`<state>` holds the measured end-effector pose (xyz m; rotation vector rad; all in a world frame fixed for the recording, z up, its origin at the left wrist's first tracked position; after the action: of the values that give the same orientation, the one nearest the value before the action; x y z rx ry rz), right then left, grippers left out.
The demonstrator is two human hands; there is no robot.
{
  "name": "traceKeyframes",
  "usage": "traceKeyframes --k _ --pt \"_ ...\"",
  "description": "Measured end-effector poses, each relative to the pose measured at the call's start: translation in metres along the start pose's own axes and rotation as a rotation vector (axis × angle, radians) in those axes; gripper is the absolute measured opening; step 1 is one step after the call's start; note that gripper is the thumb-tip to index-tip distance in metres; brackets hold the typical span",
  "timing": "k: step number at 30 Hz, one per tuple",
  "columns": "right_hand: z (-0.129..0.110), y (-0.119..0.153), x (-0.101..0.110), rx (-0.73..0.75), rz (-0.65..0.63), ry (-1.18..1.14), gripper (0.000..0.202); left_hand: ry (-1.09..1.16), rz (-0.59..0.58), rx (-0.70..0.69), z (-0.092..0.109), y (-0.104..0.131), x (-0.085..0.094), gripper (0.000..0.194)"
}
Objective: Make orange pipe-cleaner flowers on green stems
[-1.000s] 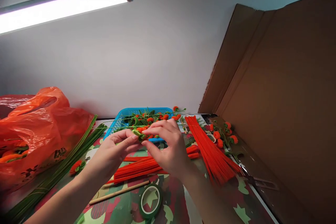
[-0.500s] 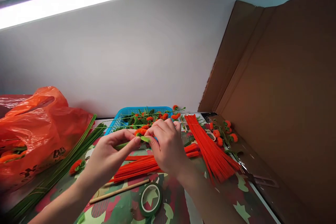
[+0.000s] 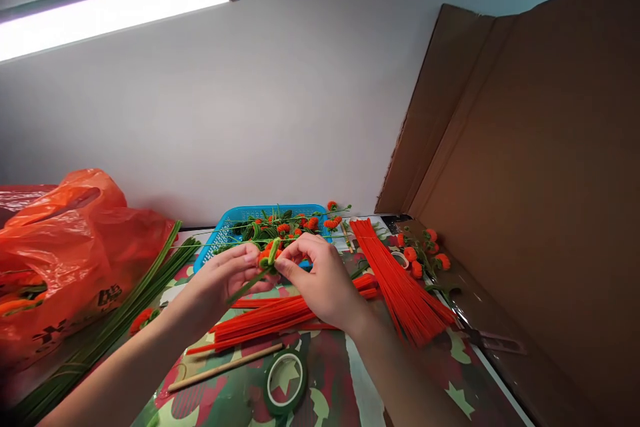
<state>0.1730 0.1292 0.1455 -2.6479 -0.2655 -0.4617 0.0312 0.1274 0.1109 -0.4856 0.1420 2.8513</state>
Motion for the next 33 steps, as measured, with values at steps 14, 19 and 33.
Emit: traceKeyframes --k 14,19,33 --pt "-0.040 0.018 0.011 0.561 0.294 0.300 0.011 0.263 -0.037 0.001 -0.006 -0.003 -0.006 0.027" --pt "-0.045 0.024 0.003 0.719 0.270 0.359 0.009 0.137 0.035 -0.141 0.001 0.001 -0.002 0.023" --pt "-0.038 0.030 0.002 0.728 0.220 0.149 0.027 -0.162 -0.059 -0.181 0.018 0.007 0.001 0.029"
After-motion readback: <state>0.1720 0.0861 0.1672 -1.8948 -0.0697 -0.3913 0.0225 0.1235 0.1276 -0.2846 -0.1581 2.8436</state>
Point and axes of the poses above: each hand's wrist, its own y-axis away from the middle knuckle, its own x-axis out of the back of the hand, z = x × y, the point moved 6 cm from there along -y, towards the middle knuckle, and after that the axes turned 2 degrees about z, right-handed, at the moved point
